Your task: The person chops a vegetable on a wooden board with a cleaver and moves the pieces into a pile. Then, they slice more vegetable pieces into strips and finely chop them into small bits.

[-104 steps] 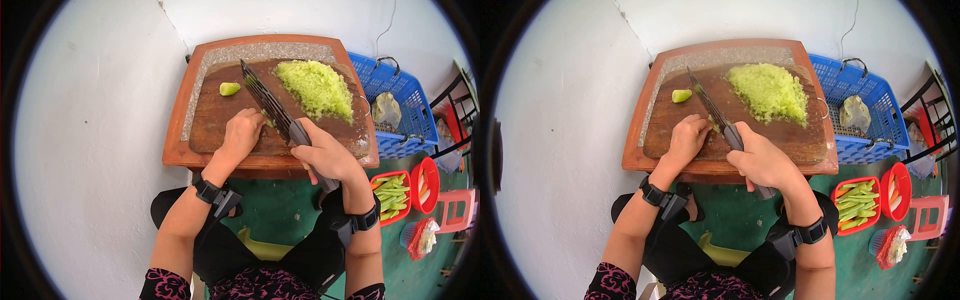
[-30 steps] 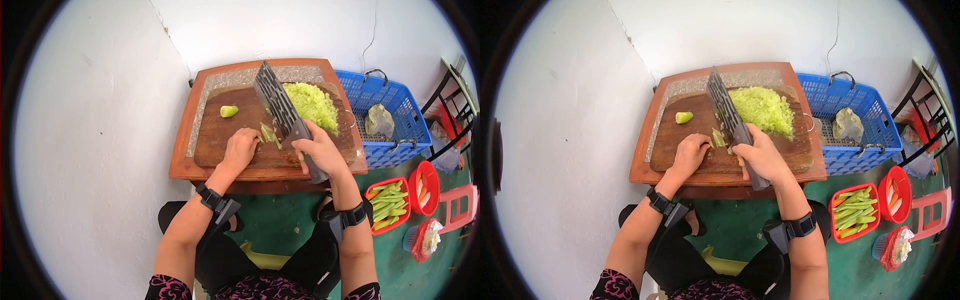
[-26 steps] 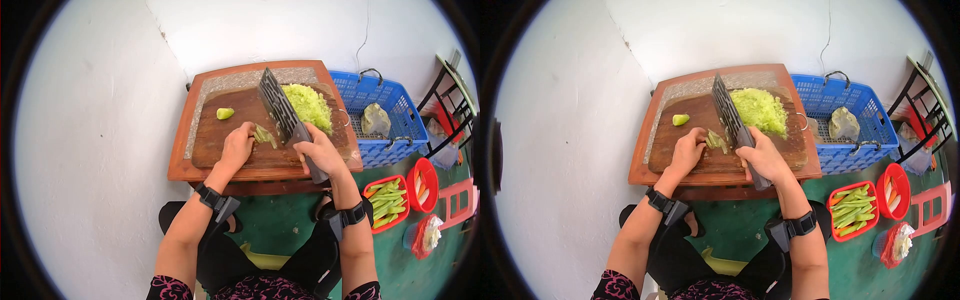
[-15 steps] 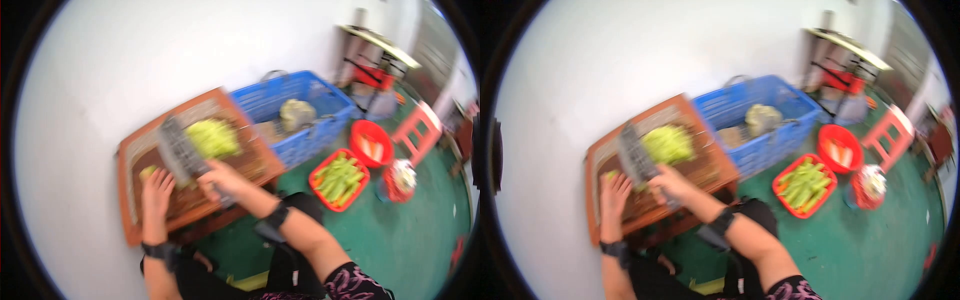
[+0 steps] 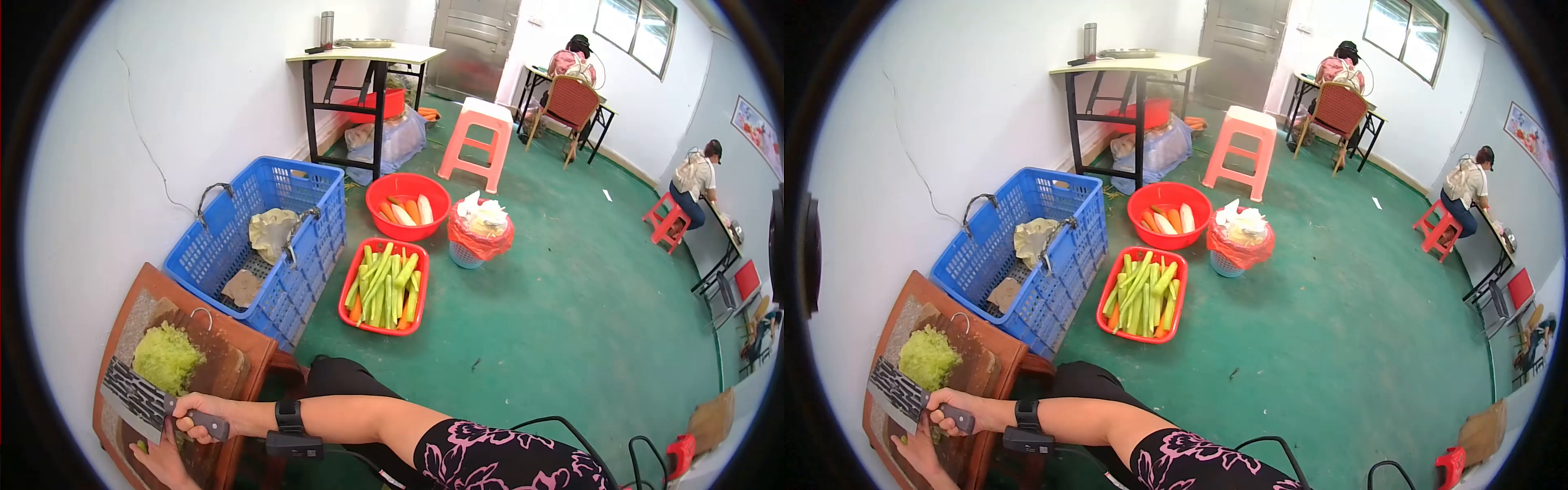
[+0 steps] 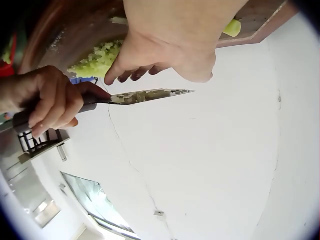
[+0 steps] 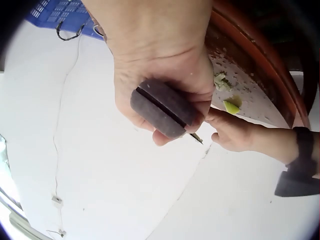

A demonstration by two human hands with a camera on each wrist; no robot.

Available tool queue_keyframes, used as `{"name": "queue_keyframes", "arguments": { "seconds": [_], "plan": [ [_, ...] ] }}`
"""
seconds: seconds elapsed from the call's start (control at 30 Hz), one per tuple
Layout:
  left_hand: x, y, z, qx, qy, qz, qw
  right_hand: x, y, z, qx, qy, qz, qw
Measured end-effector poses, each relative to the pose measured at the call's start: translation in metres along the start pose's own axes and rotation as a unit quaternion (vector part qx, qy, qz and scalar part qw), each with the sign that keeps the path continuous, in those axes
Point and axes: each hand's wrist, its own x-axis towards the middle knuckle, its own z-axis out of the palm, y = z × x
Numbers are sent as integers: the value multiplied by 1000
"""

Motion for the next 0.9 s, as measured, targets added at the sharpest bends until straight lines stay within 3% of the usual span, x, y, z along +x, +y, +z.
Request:
{"name": "queue_keyframes", "arguments": {
  "seconds": [0.27, 0.57, 0.77, 0.87, 0.9],
  "plan": [
    [-12, -17, 17, 23, 47, 8, 999, -19, -4, 3, -48, 15, -25, 998],
    [12, -11, -1, 9, -7, -27, 1000, -17, -8, -4, -26, 25, 2, 999],
    [37, 17, -38, 42, -150, -73, 985, -31, -5, 5, -45, 8, -21, 999],
    [47, 35, -66, 106, -316, -108, 936, -36, -3, 13, -46, 2, -4, 999],
    [42, 33, -69, 121, -358, -113, 919, -39, -8, 17, -6, -23, 50, 998]
  ]
}}
